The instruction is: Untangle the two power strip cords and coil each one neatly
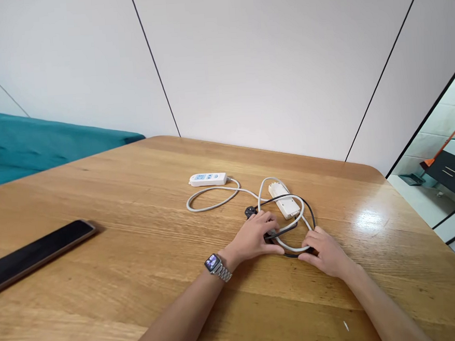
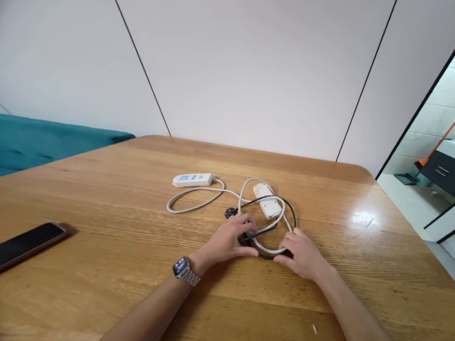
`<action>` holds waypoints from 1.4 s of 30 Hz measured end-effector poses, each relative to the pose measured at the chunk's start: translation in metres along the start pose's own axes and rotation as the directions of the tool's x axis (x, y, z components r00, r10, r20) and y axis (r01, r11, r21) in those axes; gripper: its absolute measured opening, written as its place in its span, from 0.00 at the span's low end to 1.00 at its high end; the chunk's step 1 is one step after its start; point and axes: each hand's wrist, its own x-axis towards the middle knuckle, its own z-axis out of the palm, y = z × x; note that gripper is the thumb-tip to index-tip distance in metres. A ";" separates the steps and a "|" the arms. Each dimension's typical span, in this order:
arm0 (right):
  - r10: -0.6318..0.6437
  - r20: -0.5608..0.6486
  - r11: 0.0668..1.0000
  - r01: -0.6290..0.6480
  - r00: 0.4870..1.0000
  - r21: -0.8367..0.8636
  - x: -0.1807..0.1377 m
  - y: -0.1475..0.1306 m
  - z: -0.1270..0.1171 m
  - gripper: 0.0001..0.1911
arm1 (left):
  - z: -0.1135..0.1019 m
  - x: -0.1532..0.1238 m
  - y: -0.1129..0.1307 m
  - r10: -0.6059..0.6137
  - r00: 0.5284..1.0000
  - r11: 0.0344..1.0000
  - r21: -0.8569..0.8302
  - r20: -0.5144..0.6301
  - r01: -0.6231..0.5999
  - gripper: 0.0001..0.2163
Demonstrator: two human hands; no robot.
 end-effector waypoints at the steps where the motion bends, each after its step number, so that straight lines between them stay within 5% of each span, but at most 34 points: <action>1: -0.003 -0.019 1.000 0.003 1.000 0.016 -0.002 0.003 0.000 0.13 | 0.000 0.000 -0.001 0.026 0.999 0.999 0.026 0.022 -0.026 0.14; 6: 0.006 -0.159 0.992 0.014 0.987 0.124 -0.007 0.018 0.004 0.17 | -0.002 0.002 -0.003 0.032 0.999 0.994 0.109 -0.004 -0.031 0.05; 12: 0.076 -0.191 0.996 -0.065 0.979 0.065 -0.008 0.026 0.006 0.16 | -0.004 0.003 -0.010 0.083 0.995 0.992 0.090 0.061 -0.089 0.10; 16: 0.151 -0.247 0.988 -0.151 0.957 0.016 -0.010 0.032 0.003 0.15 | -0.006 0.002 -0.019 0.090 0.983 0.994 0.079 -0.159 -0.078 0.13; 20: 0.104 -0.262 0.993 -0.088 0.959 0.073 -0.017 0.046 -0.002 0.17 | -0.007 0.001 -0.033 -0.027 0.908 0.997 0.060 -0.417 0.057 0.10; 24: 0.189 -0.479 0.979 -0.125 0.857 0.162 -0.033 0.080 -0.014 0.25 | -0.006 0.000 -0.044 -0.122 0.861 0.990 -0.005 -0.494 0.138 0.09; 27: 0.274 -0.519 0.962 -0.223 0.810 0.161 -0.043 0.107 -0.023 0.22 | -0.007 -0.001 -0.047 -0.190 0.803 0.981 -0.071 -0.564 0.183 0.08; 32: 0.375 -0.493 0.917 -0.394 0.785 0.071 -0.042 0.107 -0.024 0.16 | -0.008 -0.004 -0.044 -0.078 0.932 0.997 -0.049 -0.354 0.065 0.05; 34: 0.488 -0.505 0.835 -0.549 0.712 0.032 -0.037 0.091 -0.021 0.22 | -0.007 -0.005 -0.042 -0.066 0.970 0.998 -0.026 -0.234 0.062 0.02; 38: 0.777 -0.416 0.485 -0.871 0.473 -0.085 -0.029 0.060 -0.025 0.33 | -0.006 -0.007 -0.038 -0.029 0.999 0.994 -0.103 -0.018 0.027 0.14; 42: 0.867 -0.193 0.427 -0.884 0.460 -0.188 -0.030 0.055 -0.036 0.17 | -0.003 -0.008 -0.038 0.046 0.999 0.957 -0.286 0.005 -0.043 0.28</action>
